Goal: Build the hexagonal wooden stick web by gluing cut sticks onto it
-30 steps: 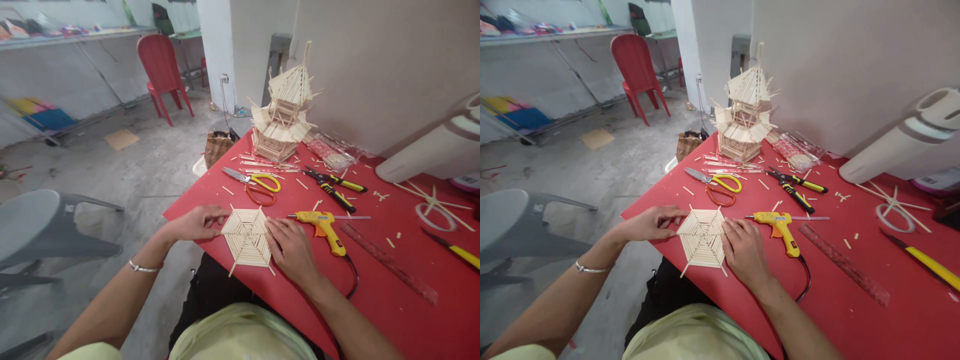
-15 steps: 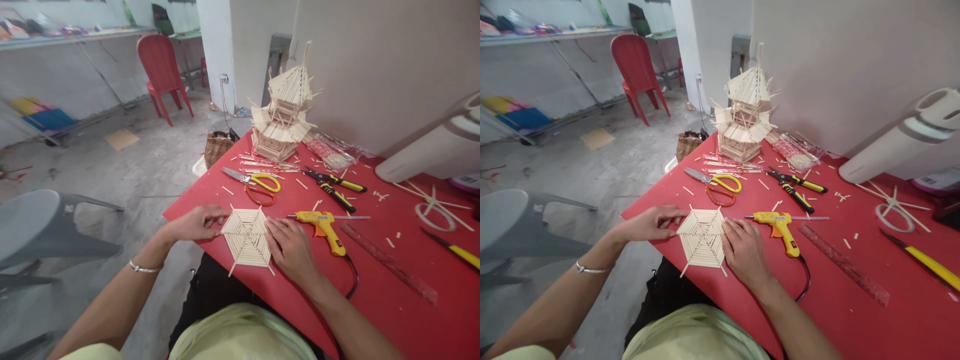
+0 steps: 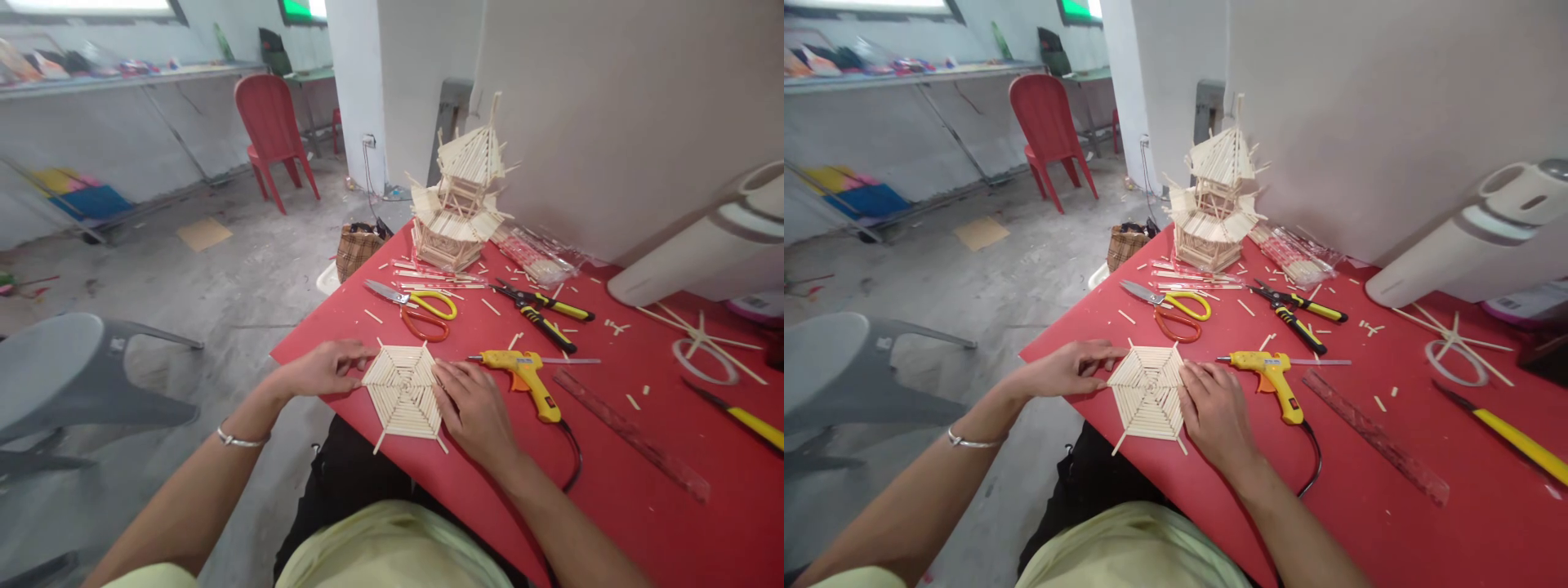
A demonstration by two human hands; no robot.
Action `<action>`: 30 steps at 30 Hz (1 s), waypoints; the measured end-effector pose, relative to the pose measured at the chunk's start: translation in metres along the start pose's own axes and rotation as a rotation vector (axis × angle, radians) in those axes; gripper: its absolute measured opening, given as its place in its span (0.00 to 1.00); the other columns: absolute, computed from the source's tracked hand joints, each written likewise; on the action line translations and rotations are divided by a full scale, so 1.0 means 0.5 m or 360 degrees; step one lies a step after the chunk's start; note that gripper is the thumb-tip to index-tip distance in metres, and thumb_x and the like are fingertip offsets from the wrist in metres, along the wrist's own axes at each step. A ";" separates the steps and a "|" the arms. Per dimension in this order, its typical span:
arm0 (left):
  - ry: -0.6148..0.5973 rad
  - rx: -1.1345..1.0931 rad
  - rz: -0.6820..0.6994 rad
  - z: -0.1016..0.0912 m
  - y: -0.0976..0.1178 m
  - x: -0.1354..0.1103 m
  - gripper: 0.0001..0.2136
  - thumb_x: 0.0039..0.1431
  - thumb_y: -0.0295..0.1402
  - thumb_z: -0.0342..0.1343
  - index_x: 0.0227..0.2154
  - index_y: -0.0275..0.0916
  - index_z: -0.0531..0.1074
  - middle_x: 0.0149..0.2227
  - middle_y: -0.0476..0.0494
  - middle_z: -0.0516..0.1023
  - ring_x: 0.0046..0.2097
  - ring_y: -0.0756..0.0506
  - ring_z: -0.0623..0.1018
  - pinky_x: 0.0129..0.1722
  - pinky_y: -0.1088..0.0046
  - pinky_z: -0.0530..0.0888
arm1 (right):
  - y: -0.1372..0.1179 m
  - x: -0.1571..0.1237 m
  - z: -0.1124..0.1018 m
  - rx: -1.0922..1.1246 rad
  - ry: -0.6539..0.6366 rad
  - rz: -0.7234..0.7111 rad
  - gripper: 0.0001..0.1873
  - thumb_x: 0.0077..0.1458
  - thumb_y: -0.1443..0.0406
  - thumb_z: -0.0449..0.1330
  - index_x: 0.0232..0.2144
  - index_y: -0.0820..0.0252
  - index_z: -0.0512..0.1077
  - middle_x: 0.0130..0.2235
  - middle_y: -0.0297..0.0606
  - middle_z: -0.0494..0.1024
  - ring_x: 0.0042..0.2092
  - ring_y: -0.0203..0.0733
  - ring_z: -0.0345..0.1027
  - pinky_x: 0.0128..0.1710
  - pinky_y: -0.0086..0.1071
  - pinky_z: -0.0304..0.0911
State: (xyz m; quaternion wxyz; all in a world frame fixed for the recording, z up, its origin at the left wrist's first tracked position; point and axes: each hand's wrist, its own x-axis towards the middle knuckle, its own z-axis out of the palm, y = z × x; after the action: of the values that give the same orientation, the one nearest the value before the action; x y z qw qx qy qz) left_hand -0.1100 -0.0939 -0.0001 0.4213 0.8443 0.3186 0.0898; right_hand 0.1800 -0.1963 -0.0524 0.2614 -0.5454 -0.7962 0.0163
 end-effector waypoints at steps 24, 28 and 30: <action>0.0025 0.0018 0.0052 0.004 -0.019 -0.002 0.21 0.58 0.34 0.60 0.55 0.40 0.73 0.34 0.50 0.71 0.32 0.53 0.67 0.31 0.79 0.67 | -0.003 0.001 0.000 -0.0017 0.0019 -0.0011 0.16 0.67 0.64 0.54 0.53 0.60 0.75 0.54 0.40 0.80 0.54 0.49 0.69 0.53 0.44 0.62; 0.0019 -0.0002 0.0054 0.003 -0.018 -0.001 0.21 0.58 0.34 0.61 0.54 0.38 0.73 0.35 0.49 0.71 0.33 0.52 0.68 0.32 0.78 0.68 | 0.000 -0.001 0.003 -0.0006 0.0015 -0.0011 0.16 0.67 0.64 0.54 0.53 0.60 0.74 0.54 0.39 0.79 0.54 0.49 0.69 0.54 0.44 0.62; 0.0019 -0.0011 0.0054 0.002 -0.016 0.000 0.21 0.58 0.34 0.61 0.54 0.38 0.73 0.35 0.49 0.71 0.32 0.52 0.68 0.32 0.78 0.68 | 0.000 -0.002 0.004 -0.0006 0.0016 -0.0009 0.17 0.67 0.63 0.54 0.54 0.60 0.74 0.54 0.39 0.79 0.54 0.49 0.68 0.54 0.44 0.61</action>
State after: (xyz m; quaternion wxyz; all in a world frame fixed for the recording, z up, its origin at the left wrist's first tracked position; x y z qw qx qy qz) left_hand -0.1133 -0.0911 -0.0072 0.4209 0.8476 0.3063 0.1031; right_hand 0.1796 -0.1966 -0.0544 0.2644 -0.5437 -0.7965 0.0113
